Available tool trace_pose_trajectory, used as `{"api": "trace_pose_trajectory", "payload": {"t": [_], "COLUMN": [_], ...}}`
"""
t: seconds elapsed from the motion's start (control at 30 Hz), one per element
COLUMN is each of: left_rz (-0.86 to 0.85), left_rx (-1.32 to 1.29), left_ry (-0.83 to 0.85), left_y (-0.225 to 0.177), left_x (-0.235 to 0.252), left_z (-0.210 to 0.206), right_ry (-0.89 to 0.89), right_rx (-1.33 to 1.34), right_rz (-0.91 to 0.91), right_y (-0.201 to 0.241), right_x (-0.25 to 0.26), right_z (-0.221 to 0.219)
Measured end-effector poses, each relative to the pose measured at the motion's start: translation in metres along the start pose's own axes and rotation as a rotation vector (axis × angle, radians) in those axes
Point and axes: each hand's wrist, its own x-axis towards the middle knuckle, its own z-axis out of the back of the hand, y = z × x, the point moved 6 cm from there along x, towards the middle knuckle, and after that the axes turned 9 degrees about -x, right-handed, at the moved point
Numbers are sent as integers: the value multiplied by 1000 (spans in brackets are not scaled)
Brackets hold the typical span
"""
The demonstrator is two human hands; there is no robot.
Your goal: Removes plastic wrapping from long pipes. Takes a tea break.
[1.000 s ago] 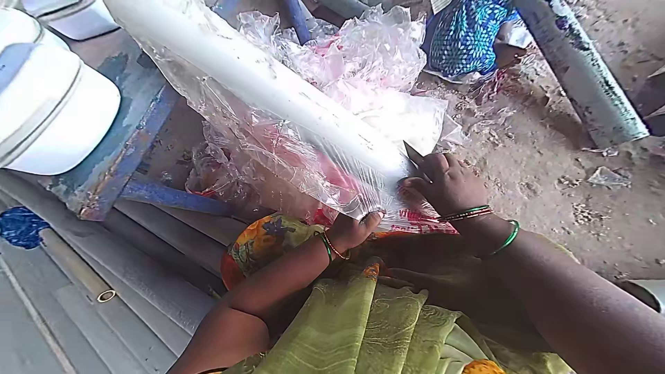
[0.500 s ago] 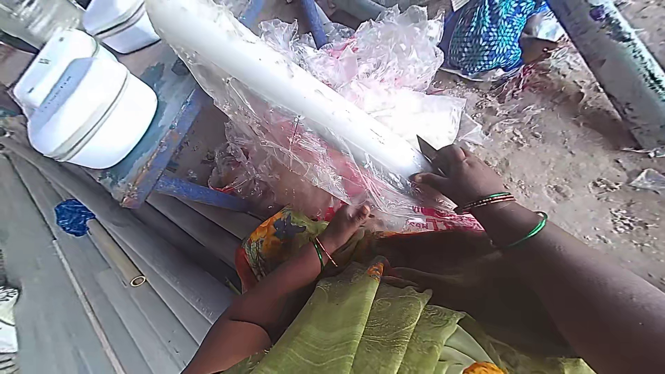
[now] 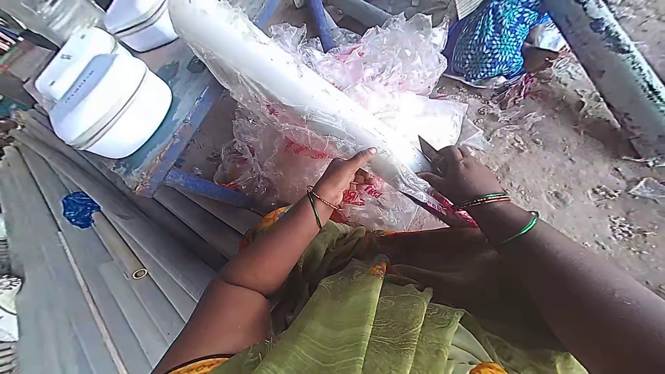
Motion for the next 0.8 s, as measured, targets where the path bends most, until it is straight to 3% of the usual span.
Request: {"api": "trace_pose_trajectory", "payload": {"t": [0.13,0.23,0.37,0.5,0.8], "left_rz": [-207,-362,-218,-108,-185], "left_rx": [-39,-270,-633,-818,-811], "left_ry": [-76,-137,-150,-135,-192], "left_y": [-7,1,16,30,35], "left_x": [-8,-11,-9,3,9], "left_z": [1,1,-10,-16,-21], "right_ry": [-2,3,13,7,18], "right_rx": [31,31,33,21,21], "right_rz": [9,8,3,1,-14], "right_y": [0,0,0,1,0], "right_x": [0,0,1,0,1], "right_z": [0,0,-1,0,-2]}}
